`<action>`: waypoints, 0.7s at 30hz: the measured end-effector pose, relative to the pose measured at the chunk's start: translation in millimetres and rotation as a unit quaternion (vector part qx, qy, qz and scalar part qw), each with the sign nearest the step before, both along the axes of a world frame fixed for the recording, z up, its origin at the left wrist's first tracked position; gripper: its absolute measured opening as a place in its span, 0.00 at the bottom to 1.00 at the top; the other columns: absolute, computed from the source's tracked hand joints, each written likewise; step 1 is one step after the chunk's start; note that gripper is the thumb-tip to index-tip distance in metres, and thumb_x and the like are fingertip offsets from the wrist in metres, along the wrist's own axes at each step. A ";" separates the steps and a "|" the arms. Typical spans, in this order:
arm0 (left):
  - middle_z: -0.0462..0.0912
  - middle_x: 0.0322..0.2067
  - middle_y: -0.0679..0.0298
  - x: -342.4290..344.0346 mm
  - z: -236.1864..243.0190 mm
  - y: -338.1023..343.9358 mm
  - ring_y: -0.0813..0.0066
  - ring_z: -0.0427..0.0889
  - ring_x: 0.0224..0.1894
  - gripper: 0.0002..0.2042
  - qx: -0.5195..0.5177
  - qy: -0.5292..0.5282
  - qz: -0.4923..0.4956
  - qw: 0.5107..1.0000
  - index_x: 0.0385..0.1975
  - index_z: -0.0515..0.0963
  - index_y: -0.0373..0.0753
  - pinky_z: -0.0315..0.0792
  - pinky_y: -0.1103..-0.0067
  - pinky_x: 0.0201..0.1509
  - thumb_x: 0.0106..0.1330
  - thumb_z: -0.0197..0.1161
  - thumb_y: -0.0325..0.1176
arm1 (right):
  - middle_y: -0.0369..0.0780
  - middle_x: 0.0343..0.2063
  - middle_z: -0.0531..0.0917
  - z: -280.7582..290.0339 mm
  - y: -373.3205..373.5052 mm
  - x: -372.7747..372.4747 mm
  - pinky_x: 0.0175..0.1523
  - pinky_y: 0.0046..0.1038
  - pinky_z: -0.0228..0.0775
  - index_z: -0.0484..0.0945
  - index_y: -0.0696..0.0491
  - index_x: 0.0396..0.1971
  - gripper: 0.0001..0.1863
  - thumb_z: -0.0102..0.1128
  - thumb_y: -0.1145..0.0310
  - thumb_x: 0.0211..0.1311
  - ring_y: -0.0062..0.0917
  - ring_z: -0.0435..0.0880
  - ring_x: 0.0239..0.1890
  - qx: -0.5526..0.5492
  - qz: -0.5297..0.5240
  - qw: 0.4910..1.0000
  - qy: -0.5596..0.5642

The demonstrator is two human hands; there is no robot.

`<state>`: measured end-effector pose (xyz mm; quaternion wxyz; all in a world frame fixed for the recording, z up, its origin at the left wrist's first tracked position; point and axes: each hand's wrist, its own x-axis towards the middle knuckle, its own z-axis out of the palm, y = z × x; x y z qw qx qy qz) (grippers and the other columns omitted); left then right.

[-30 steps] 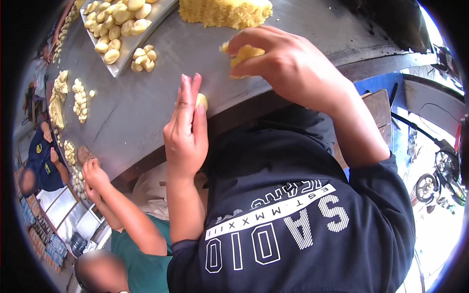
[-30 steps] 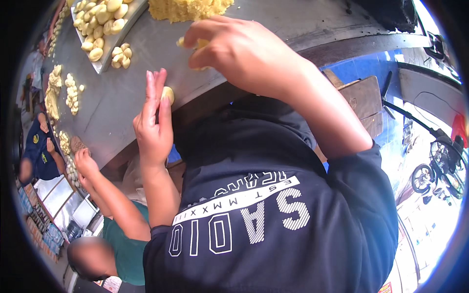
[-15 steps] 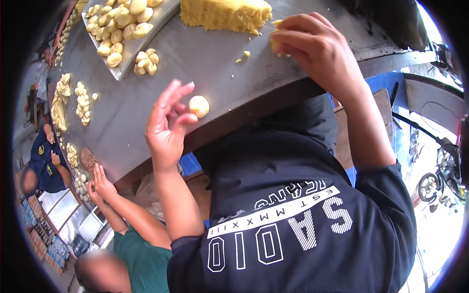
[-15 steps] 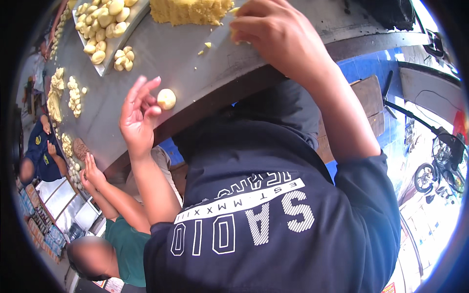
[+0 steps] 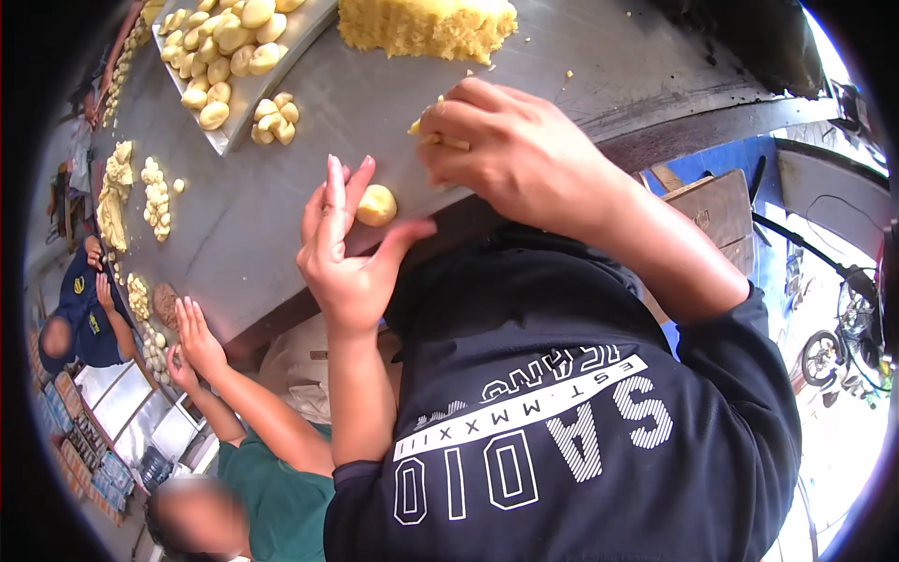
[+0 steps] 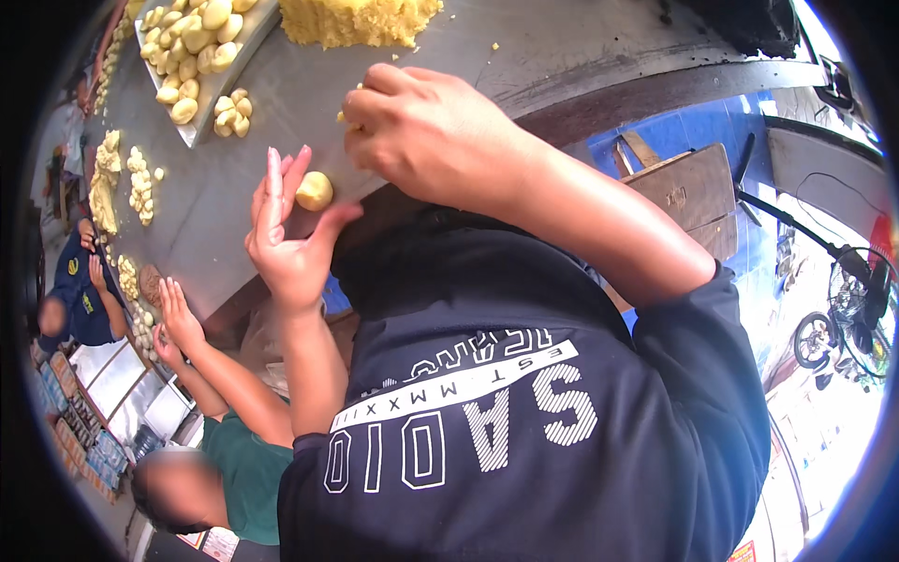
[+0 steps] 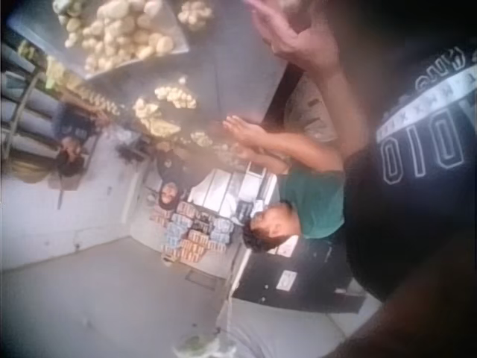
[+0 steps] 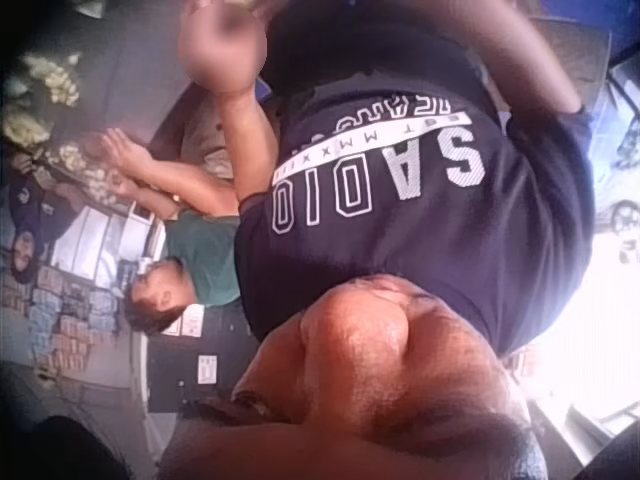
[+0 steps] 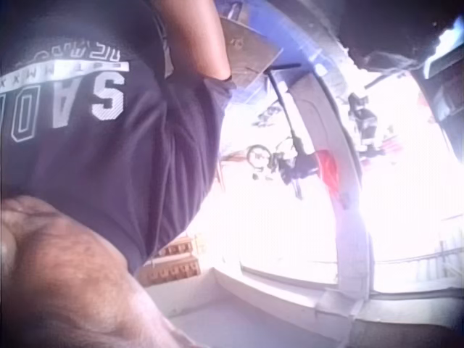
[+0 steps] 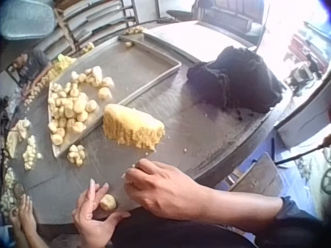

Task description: The person picks up small pieces of yellow dough, rolls them between their palms, and presses them into a flattened round shape on a table alongside other workers.

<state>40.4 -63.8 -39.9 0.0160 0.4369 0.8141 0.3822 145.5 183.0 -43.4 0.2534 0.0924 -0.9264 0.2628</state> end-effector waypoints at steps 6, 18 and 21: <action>0.89 0.67 0.46 16.8 -2.0 1.6 0.51 0.85 0.74 0.28 0.069 -0.093 0.026 0.993 0.75 0.75 0.25 0.81 0.64 0.74 0.79 0.74 0.24 | 0.34 0.50 0.91 3.0 40.8 14.2 0.61 0.38 0.84 0.91 0.48 0.37 0.06 0.74 0.67 0.61 0.36 0.88 0.55 0.097 -0.134 0.986 -0.009; 0.84 0.55 0.57 -28.9 21.0 -6.3 0.68 0.85 0.51 0.06 -0.074 -0.162 0.019 0.984 0.47 0.82 0.35 0.82 0.71 0.57 0.80 0.73 0.27 | 0.39 0.52 0.90 7.3 54.6 9.3 0.61 0.38 0.87 0.91 0.52 0.43 0.10 0.71 0.75 0.63 0.38 0.90 0.58 0.109 -0.092 0.990 -0.004; 0.88 0.47 0.58 -37.5 37.3 18.6 0.65 0.88 0.40 0.07 -0.076 -0.204 0.024 0.976 0.48 0.81 0.39 0.84 0.69 0.49 0.79 0.74 0.29 | 0.38 0.50 0.89 6.5 32.1 9.6 0.61 0.38 0.88 0.91 0.52 0.42 0.09 0.71 0.74 0.62 0.37 0.90 0.58 0.151 -0.139 0.977 -0.063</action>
